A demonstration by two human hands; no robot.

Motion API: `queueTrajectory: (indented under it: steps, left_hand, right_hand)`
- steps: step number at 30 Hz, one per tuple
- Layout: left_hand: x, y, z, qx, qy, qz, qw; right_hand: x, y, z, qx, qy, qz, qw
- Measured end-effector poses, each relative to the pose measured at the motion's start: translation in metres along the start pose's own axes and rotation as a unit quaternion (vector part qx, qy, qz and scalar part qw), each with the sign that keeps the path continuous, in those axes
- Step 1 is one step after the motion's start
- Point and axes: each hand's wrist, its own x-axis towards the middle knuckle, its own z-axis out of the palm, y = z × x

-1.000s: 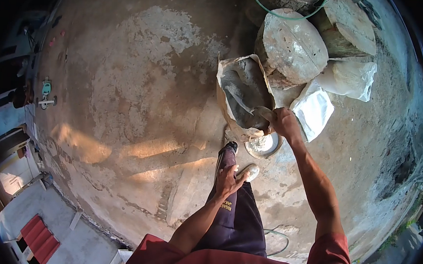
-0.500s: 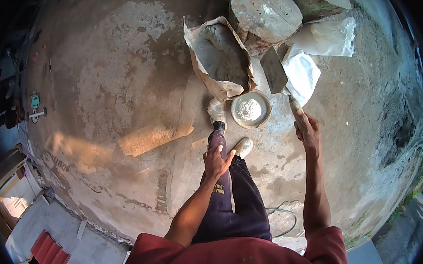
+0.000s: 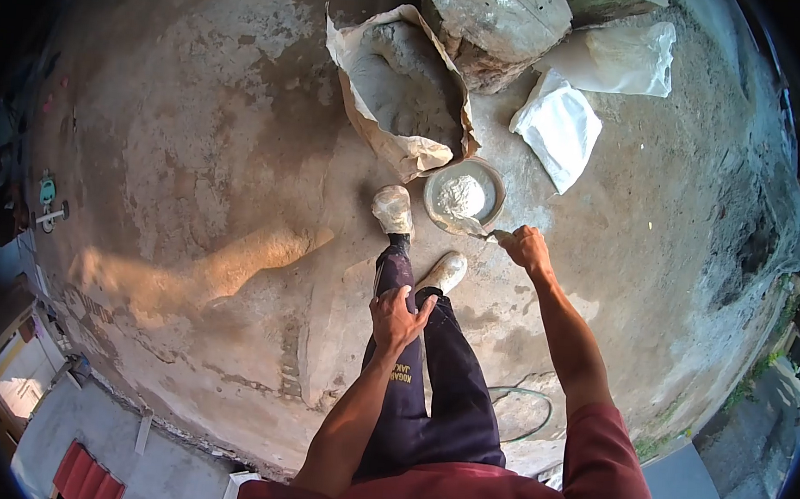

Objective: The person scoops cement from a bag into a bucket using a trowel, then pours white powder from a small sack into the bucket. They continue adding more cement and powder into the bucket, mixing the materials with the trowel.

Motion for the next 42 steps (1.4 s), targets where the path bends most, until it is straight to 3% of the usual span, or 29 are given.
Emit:
queueTrajectory:
  steps: [8,10,11,14,15,19,31,35,39,42]
  left_hand:
    - [-0.007,-0.005,-0.004,-0.018,-0.005,-0.022,1.000]
    - [-0.009,-0.006,-0.003,-0.016,0.000,-0.016,1.000]
    - [-0.010,-0.004,-0.004,-0.014,0.000,-0.018,1.000]
    - [-0.010,-0.003,-0.003,-0.013,0.006,-0.020,1.000]
    - [-0.010,-0.004,-0.002,-0.014,0.012,-0.019,1.000]
    - [-0.010,-0.003,-0.004,-0.017,-0.004,-0.032,0.999]
    - [-0.013,-0.009,0.000,-0.016,0.024,-0.010,1.000]
    - [-0.016,-0.008,0.000,-0.013,0.014,-0.012,1.000]
    - [-0.018,-0.012,0.003,-0.010,0.016,-0.006,1.000]
    - [-0.017,-0.009,0.000,-0.012,0.007,-0.013,1.000]
  right_hand:
    - [0.046,-0.028,0.027,-0.065,0.032,-0.023,0.997]
    - [0.051,-0.032,0.028,-0.090,0.077,-0.042,0.992]
    - [0.056,-0.035,0.024,-0.084,0.044,-0.021,0.995]
    - [0.057,-0.045,0.013,-0.079,0.067,-0.029,0.994]
    - [0.061,-0.050,0.006,-0.085,0.015,0.016,0.996]
    - [0.066,-0.056,-0.005,-0.100,0.007,0.008,0.995]
    - [0.075,-0.042,-0.019,-0.055,0.063,0.026,0.996]
    - [0.081,-0.040,-0.009,-0.033,0.093,0.068,0.993]
    - [0.077,-0.038,0.027,-0.010,0.110,0.027,0.993]
    - [0.072,-0.043,0.040,-0.008,0.063,0.038,0.997]
